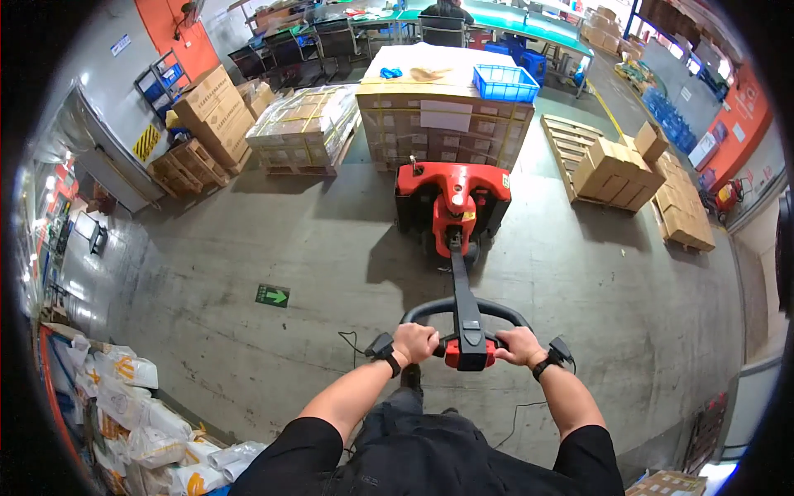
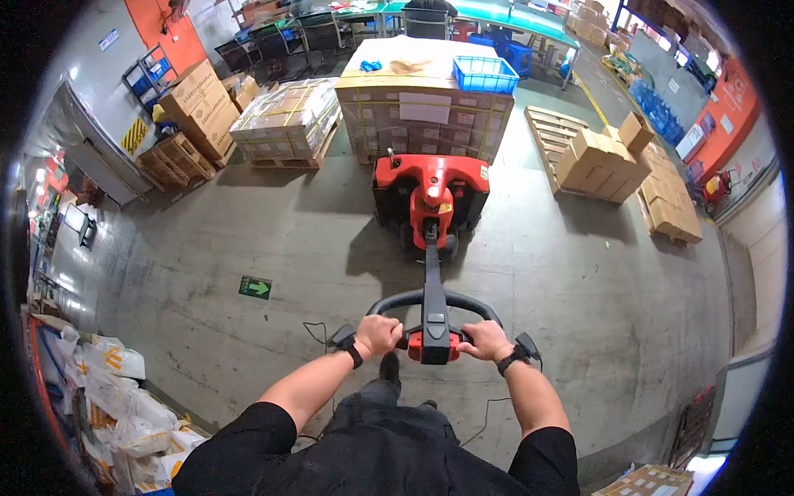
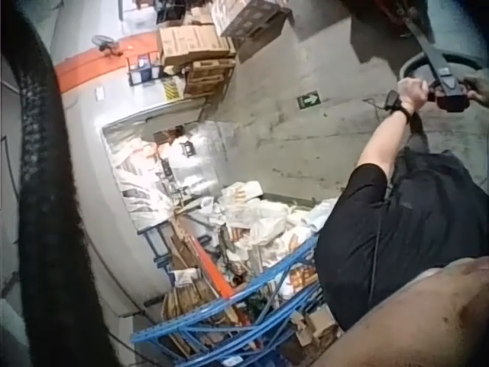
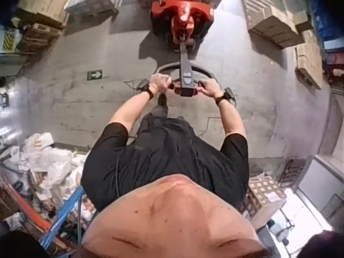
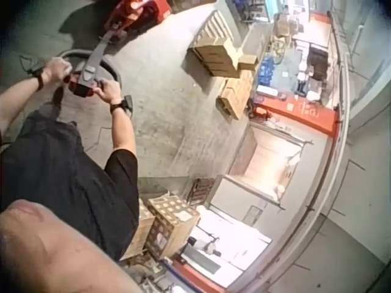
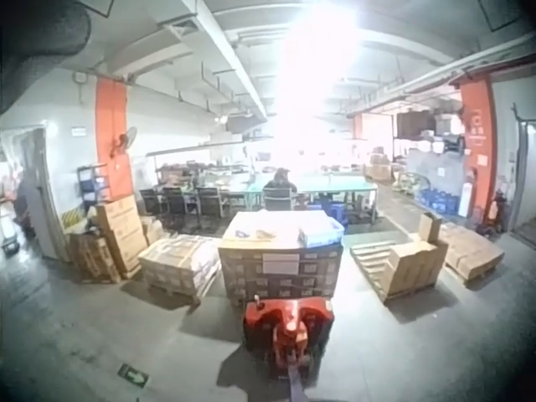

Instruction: The person moves a pallet jack through a warehouse, picks up a blue bin, and removes bubble wrap and a document from it. They then return to the pallet jack to transport a wooden crate to another location.

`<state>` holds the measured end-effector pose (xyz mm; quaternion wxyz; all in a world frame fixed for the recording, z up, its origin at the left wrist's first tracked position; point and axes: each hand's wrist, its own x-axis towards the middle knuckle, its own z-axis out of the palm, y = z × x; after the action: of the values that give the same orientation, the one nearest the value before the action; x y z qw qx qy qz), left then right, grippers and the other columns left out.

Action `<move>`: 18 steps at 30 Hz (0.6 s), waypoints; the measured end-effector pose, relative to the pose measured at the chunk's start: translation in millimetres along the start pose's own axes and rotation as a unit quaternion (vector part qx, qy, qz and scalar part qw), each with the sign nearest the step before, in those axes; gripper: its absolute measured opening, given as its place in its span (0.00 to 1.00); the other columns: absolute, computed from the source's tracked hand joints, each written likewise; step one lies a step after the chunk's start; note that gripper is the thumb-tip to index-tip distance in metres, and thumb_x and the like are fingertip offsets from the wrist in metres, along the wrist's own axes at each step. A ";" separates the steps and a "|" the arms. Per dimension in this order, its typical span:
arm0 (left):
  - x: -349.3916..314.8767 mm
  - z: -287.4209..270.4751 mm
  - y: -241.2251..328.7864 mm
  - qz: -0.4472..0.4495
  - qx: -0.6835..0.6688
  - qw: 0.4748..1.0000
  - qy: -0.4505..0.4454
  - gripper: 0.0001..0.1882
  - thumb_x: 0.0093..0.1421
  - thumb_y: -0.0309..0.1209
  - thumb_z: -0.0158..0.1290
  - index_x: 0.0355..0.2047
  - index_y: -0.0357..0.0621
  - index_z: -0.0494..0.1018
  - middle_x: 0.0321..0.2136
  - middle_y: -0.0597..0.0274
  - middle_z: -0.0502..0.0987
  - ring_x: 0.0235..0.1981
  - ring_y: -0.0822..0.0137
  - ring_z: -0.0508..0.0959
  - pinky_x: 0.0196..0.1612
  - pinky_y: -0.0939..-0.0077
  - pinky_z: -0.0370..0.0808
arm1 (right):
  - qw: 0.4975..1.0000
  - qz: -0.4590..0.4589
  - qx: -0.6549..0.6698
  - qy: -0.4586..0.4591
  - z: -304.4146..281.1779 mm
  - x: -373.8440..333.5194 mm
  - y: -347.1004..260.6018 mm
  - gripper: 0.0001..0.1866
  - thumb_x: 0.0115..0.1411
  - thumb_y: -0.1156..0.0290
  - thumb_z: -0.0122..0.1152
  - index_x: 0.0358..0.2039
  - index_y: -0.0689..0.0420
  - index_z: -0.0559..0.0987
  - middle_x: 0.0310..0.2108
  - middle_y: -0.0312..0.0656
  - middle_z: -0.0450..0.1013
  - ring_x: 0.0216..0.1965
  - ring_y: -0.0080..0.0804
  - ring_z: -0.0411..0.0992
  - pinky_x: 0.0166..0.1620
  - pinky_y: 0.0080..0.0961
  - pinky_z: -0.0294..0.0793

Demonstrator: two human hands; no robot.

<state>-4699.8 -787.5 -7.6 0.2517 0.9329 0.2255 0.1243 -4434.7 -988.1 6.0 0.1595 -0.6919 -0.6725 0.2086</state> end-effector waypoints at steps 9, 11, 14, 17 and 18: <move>47.4 47.3 40.2 -0.004 -0.049 0.999 0.017 0.21 0.63 0.44 0.48 0.17 0.47 0.78 0.16 0.53 0.79 0.19 0.50 0.81 0.26 0.56 0.76 | 1.000 0.017 0.004 -0.026 -41.5 -4.7 67.1 0.29 0.65 0.41 0.43 0.27 0.55 0.77 0.21 0.54 0.73 0.29 0.63 0.72 0.33 0.54 0.70; 54.9 59.1 58.8 -0.012 -0.049 0.999 0.000 0.22 0.64 0.43 0.47 0.18 0.47 0.78 0.16 0.52 0.79 0.19 0.50 0.81 0.26 0.54 0.76 | 0.999 0.007 -0.004 -0.036 -50.3 -14.7 86.1 0.29 0.65 0.41 0.42 0.29 0.56 0.77 0.22 0.53 0.73 0.29 0.63 0.71 0.34 0.53 0.69; 62.9 67.5 69.4 -0.015 -0.052 0.998 -0.034 0.23 0.65 0.43 0.46 0.19 0.45 0.79 0.16 0.51 0.79 0.19 0.50 0.81 0.27 0.53 0.76 | 0.998 0.005 -0.010 -0.065 -57.4 -21.3 111.1 0.28 0.65 0.42 0.44 0.34 0.55 0.79 0.24 0.51 0.73 0.29 0.60 0.71 0.35 0.51 0.69; 79.9 73.8 72.4 -0.014 -0.067 0.998 -0.010 0.23 0.65 0.43 0.46 0.19 0.45 0.79 0.16 0.52 0.79 0.19 0.50 0.81 0.27 0.54 0.76 | 0.998 -0.003 -0.013 -0.056 -66.3 -13.7 126.5 0.27 0.65 0.43 0.43 0.32 0.55 0.79 0.24 0.51 0.74 0.30 0.61 0.71 0.36 0.52 0.70; 83.9 74.9 70.3 -0.016 -0.065 0.998 -0.010 0.23 0.65 0.43 0.46 0.19 0.45 0.79 0.16 0.52 0.79 0.19 0.50 0.81 0.27 0.54 0.76 | 0.998 -0.005 -0.012 -0.057 -67.4 -8.7 129.9 0.27 0.65 0.43 0.43 0.32 0.55 0.79 0.24 0.51 0.74 0.30 0.61 0.71 0.36 0.52 0.70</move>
<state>-4576.0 -832.2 -23.9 0.3162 0.9121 0.2288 0.1254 -4288.6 -998.5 -0.4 0.1136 -0.6778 -0.6862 0.2385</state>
